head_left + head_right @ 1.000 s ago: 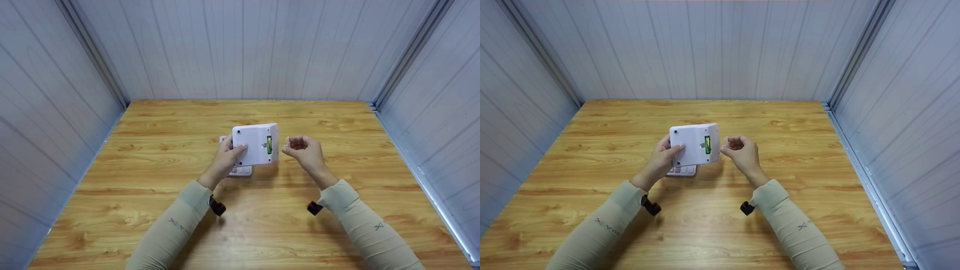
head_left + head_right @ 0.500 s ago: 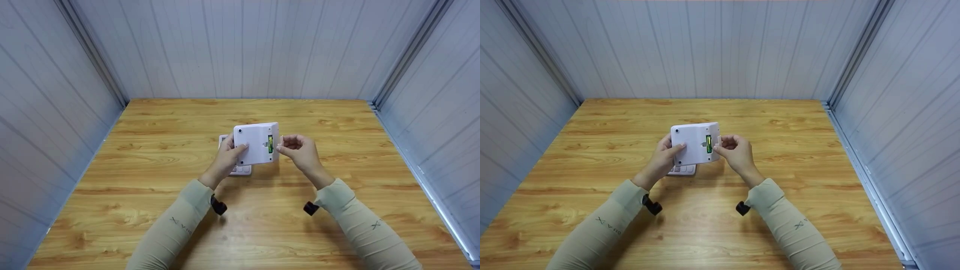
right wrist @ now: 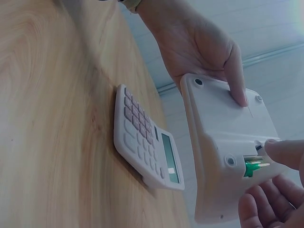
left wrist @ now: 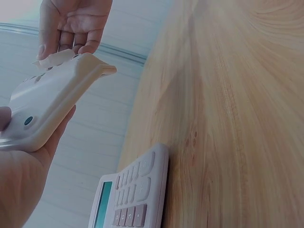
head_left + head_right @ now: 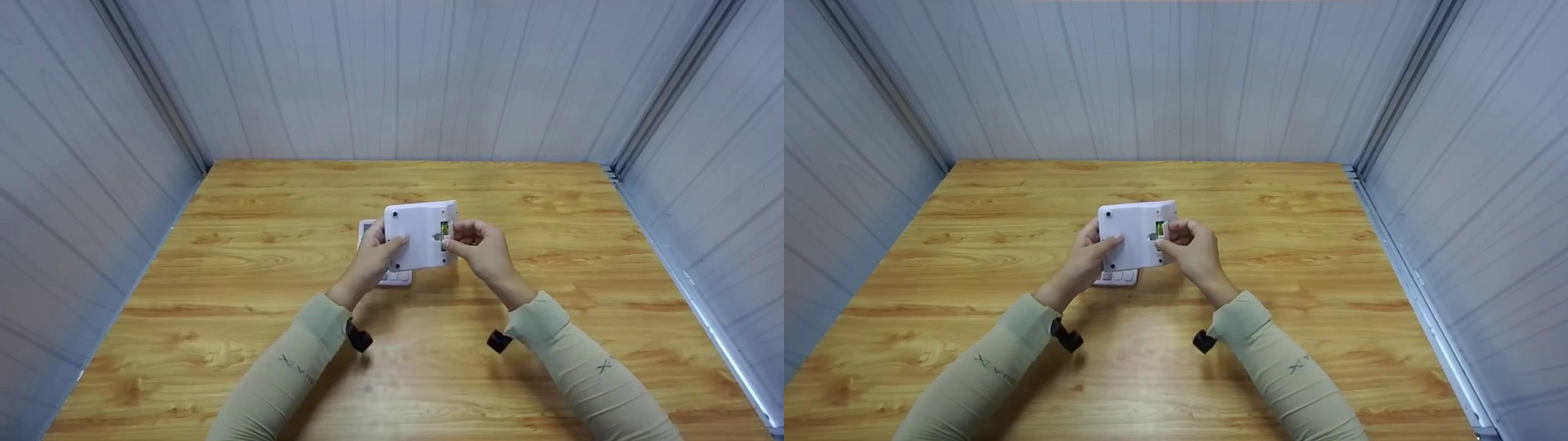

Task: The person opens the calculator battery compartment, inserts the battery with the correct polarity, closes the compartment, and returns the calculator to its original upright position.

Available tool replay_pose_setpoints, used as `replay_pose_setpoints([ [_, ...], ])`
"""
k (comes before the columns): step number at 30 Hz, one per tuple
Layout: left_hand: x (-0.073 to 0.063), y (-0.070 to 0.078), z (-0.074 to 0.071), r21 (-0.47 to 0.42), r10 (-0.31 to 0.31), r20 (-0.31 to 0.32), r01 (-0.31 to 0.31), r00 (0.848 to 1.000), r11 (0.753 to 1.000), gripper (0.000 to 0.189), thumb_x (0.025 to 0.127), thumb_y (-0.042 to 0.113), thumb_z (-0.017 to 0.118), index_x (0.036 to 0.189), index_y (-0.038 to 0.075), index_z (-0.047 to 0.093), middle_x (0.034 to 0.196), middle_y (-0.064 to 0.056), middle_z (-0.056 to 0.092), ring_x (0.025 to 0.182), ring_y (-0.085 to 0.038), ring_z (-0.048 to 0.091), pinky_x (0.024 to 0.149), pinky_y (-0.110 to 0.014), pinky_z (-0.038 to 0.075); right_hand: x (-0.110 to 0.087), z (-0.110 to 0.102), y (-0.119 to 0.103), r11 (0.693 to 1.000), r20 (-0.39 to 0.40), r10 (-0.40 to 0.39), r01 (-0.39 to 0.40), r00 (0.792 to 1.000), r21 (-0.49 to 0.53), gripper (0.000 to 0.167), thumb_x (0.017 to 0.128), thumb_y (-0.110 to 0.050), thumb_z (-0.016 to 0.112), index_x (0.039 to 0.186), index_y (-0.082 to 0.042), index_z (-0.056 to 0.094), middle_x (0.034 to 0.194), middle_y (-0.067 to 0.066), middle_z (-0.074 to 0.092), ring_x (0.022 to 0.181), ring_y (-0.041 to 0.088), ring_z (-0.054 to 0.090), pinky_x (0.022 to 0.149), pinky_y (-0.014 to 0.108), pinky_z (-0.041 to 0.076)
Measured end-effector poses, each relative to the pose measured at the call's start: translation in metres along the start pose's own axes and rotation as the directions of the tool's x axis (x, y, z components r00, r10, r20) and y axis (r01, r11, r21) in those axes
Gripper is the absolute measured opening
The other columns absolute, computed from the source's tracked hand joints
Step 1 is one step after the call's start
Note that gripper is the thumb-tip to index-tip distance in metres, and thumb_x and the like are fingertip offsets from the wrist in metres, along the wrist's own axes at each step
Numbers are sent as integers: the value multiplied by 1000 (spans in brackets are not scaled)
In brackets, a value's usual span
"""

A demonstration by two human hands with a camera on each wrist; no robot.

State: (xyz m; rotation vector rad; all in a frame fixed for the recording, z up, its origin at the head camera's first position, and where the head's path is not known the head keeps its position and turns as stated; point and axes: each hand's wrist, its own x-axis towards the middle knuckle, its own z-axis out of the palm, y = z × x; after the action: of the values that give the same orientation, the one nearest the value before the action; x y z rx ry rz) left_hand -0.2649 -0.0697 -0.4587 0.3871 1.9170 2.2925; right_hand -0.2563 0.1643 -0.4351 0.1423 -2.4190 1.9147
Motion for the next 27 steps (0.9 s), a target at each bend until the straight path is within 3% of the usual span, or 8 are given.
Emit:
replay_pose_setpoints([
  [13, 0, -2, 0, 2, -14, 10, 14, 1000, 1000, 49, 109, 2, 54, 157, 3, 45, 150, -25, 62, 136, -39, 65, 109, -58, 58, 0, 0, 2, 1000, -6, -28, 27, 1000, -8, 27, 93, -1, 83, 118, 7, 76, 102, 9, 74, 88, 14, 64, 75, 17, 56],
  [27, -1, -2, 1, 19, -16, 34, 16, 999, 1000, 49, 110, 5, 55, 158, 3, 45, 149, -24, 62, 135, -38, 65, 109, -58, 58, -1, -1, 1, 1000, 6, 15, -15, 1000, 7, 21, 91, 0, 85, 109, 6, 75, 97, 6, 72, 84, 14, 66, 70, 21, 62],
])
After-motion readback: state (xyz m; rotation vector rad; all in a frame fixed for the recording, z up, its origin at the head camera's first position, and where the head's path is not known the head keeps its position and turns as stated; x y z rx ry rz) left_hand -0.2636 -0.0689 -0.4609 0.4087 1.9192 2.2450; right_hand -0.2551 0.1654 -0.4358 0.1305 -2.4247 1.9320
